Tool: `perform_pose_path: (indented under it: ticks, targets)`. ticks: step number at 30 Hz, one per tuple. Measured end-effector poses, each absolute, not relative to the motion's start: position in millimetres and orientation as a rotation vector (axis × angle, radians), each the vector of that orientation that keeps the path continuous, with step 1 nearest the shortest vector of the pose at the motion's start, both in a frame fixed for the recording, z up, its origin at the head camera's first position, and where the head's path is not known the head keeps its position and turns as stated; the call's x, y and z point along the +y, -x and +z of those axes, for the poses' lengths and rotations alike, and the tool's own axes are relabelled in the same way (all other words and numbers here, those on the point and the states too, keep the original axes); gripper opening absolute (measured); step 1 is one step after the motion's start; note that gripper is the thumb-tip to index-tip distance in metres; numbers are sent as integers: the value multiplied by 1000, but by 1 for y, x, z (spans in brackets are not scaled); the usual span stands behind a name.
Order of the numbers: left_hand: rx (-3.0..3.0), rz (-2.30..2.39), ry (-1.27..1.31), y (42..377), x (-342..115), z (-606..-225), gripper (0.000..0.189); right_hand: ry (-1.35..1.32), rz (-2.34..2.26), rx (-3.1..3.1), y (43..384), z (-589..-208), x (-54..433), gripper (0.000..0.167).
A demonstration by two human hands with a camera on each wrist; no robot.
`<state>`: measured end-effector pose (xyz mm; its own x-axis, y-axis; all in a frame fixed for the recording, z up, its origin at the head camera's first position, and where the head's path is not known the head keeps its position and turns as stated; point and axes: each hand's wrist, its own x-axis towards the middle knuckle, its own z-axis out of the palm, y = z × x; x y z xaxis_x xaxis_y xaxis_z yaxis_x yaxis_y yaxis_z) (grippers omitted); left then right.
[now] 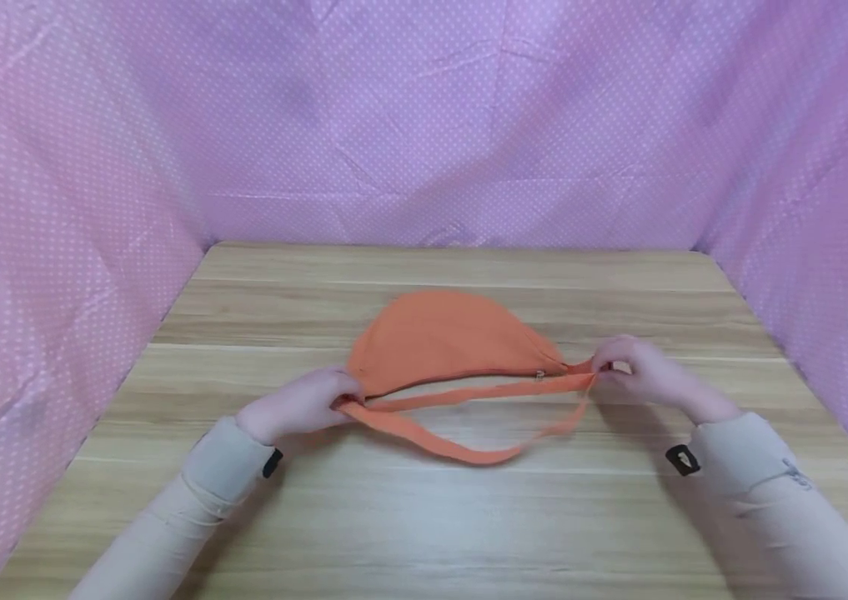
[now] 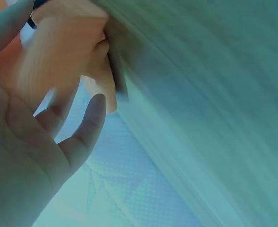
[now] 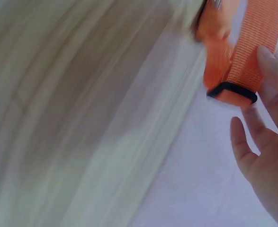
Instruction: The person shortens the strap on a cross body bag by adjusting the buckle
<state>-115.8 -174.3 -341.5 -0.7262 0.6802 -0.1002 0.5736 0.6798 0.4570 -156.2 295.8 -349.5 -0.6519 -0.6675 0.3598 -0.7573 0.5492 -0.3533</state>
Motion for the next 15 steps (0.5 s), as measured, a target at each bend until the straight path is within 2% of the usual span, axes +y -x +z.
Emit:
perform_pose_path:
  ticks: [4,8,15]
  targets:
    - [2634,553,-992,115,-177,-340,15,-1097,636,-2686,157,-351,305,27]
    - [2616,537,-1013,113,-177,-339,22,-1130,554,-2857,154,-352,299,25]
    - [2634,457,-1098,108,-176,-339,21,-1251,401,-2951,136,-354,279,36]
